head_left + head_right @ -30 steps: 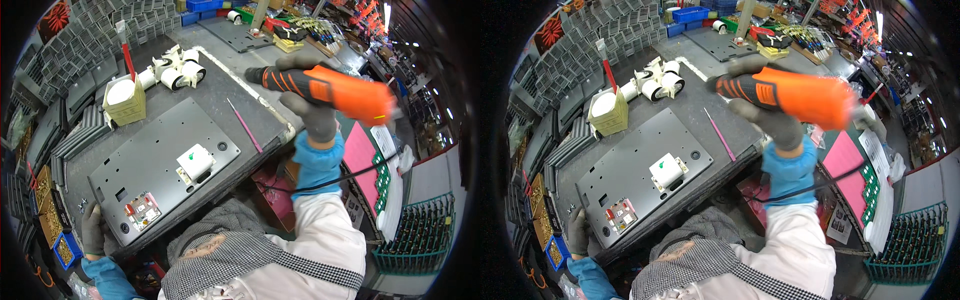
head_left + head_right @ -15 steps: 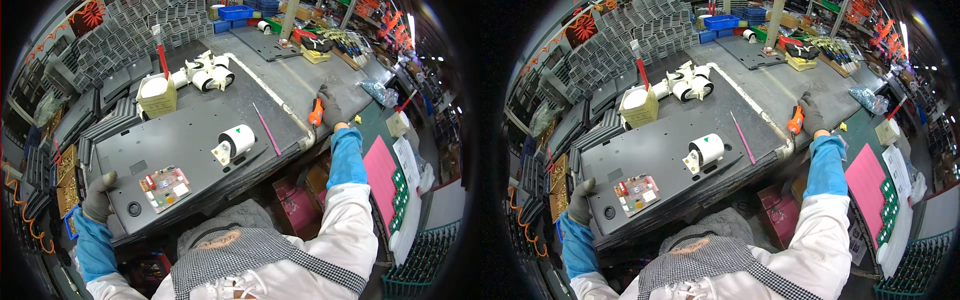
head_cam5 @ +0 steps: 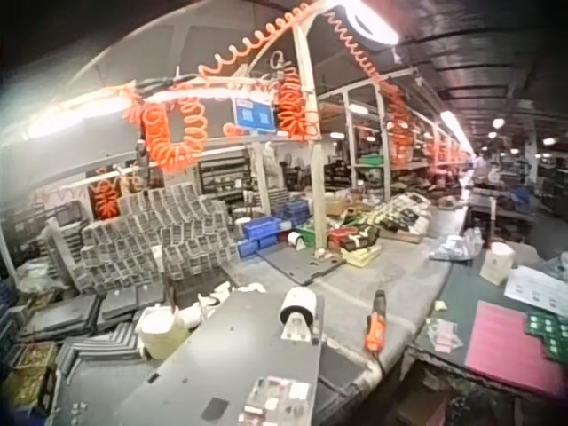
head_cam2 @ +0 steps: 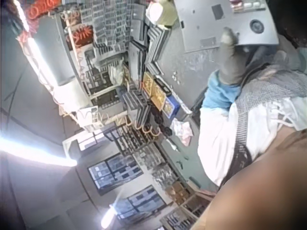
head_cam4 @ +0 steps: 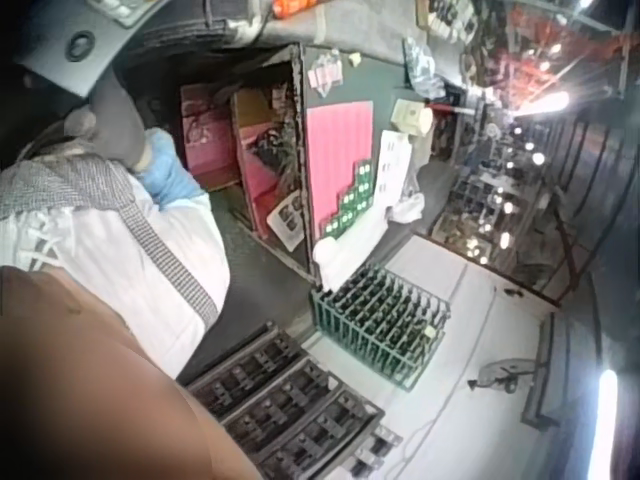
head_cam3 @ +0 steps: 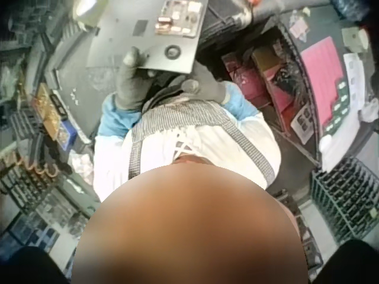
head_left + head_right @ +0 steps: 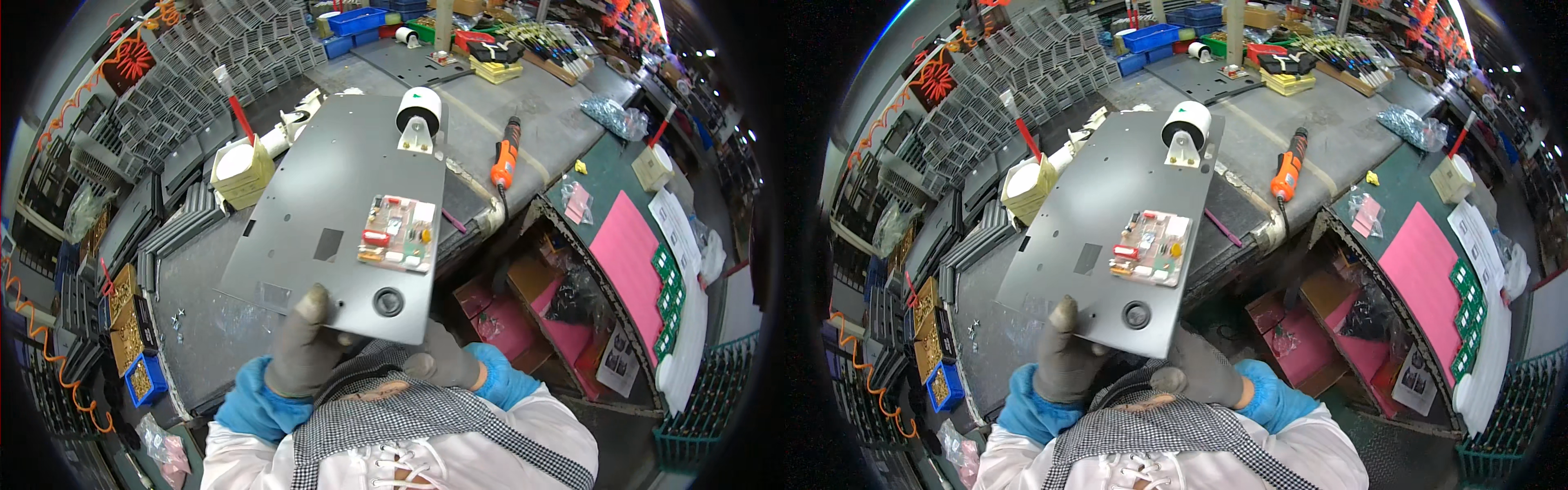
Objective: Assemble electronic components onto a metal chassis using adhesive and an electric screwdriver.
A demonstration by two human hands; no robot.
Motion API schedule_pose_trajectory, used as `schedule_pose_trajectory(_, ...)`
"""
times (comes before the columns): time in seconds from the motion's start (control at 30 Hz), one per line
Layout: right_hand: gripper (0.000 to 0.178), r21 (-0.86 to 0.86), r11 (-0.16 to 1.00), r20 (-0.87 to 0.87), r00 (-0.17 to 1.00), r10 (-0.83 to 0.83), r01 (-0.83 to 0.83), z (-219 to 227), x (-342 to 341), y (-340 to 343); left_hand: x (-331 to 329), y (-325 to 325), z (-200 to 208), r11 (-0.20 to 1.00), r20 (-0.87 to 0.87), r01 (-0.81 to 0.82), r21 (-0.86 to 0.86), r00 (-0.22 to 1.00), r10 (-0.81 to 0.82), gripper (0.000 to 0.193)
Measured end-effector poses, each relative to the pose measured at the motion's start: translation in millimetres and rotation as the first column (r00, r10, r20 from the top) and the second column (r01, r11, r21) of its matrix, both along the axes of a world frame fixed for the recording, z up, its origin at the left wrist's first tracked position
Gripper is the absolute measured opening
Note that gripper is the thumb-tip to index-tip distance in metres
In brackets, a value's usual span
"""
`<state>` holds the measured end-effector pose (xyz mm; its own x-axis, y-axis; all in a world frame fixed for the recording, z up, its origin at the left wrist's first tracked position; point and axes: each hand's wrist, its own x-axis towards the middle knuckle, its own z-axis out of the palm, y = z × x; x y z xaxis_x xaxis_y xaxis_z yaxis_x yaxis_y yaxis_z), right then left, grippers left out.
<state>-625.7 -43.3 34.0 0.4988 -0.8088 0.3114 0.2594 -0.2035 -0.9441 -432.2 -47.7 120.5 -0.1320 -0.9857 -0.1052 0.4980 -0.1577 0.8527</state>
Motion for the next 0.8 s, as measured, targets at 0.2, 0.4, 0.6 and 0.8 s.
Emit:
schedule_pose_trajectory(0.2,0.029,0.117,0.818,-0.152,0.824,-0.546,0.563,4,14,-5,-60,-34,-58,0.99,0.015,0.134,-0.054,0.991,-0.133,0.042)
schedule_pose_trajectory(0.4,0.031,0.543,0.768,0.45,0.655,-0.607,0.339,14,1,-40,-87,-56,-42,0.963,0.33,0.05,-0.266,0.943,0.042,0.035)
schedule_pose_trajectory(0.6,0.049,0.488,0.849,0.561,0.673,-0.483,0.202,32,-56,-126,-2,-49,-17,0.954,0.473,0.281,-0.104,0.858,-0.201,0.051)
schedule_pose_trajectory(0.8,0.039,0.536,0.835,0.439,0.805,-0.399,0.122,52,-78,-317,81,-20,-31,0.942,0.378,-0.21,0.26,0.92,0.101,0.053)
